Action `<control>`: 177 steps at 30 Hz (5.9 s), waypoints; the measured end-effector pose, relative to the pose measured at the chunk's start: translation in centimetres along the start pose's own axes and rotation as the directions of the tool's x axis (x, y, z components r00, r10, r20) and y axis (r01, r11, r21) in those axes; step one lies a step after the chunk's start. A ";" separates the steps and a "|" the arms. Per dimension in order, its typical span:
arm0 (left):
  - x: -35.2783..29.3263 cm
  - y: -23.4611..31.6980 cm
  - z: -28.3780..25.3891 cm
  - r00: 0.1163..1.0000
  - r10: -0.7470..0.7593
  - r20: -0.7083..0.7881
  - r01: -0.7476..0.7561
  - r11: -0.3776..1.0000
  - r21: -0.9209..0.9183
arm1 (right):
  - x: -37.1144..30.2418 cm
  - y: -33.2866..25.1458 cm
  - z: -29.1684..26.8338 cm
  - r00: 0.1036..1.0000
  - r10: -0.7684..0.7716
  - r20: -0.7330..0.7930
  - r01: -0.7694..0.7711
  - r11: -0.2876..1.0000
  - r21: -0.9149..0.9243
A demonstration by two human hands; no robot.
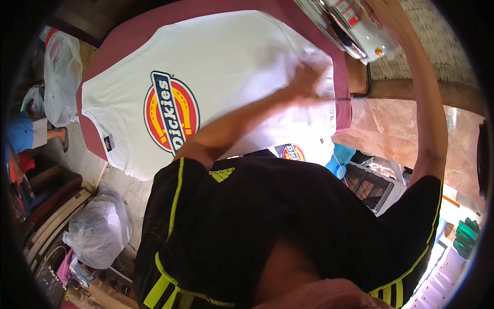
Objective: The person irons a white Dickies t-shirt on a pink ironing board using a steam iron. After finishing, they fold the shirt and place it on a stack of other shirts. They then pick up a gray Dickies t-shirt and begin ironing it.
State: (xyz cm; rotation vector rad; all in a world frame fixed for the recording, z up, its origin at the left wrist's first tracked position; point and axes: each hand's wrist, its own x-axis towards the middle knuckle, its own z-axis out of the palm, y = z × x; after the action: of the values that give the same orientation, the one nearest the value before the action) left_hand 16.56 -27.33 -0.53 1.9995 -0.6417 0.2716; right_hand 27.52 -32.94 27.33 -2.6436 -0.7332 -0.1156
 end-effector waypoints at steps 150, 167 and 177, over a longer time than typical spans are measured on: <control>0.5 2.4 -8.9 0.898 0.192 -0.395 0.141 0.727 0.672 | -9.3 13.9 13.9 0.964 -0.193 -0.181 0.254 0.869 0.424; -21.8 14.6 -2.9 0.848 -0.407 -0.339 0.348 0.910 -0.224 | -11.7 -10.5 6.4 0.897 -0.346 0.275 -0.370 -0.250 0.894; -33.8 18.5 -16.2 0.811 -0.454 -0.369 0.475 0.879 -0.037 | -11.2 -18.7 -5.2 0.958 -0.104 -0.266 0.221 -0.322 0.920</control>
State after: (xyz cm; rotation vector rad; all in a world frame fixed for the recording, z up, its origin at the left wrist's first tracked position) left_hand -20.58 -9.35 6.37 2.0156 0.1065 0.3541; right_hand 8.44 -25.62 36.59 -0.7368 -0.6468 0.2585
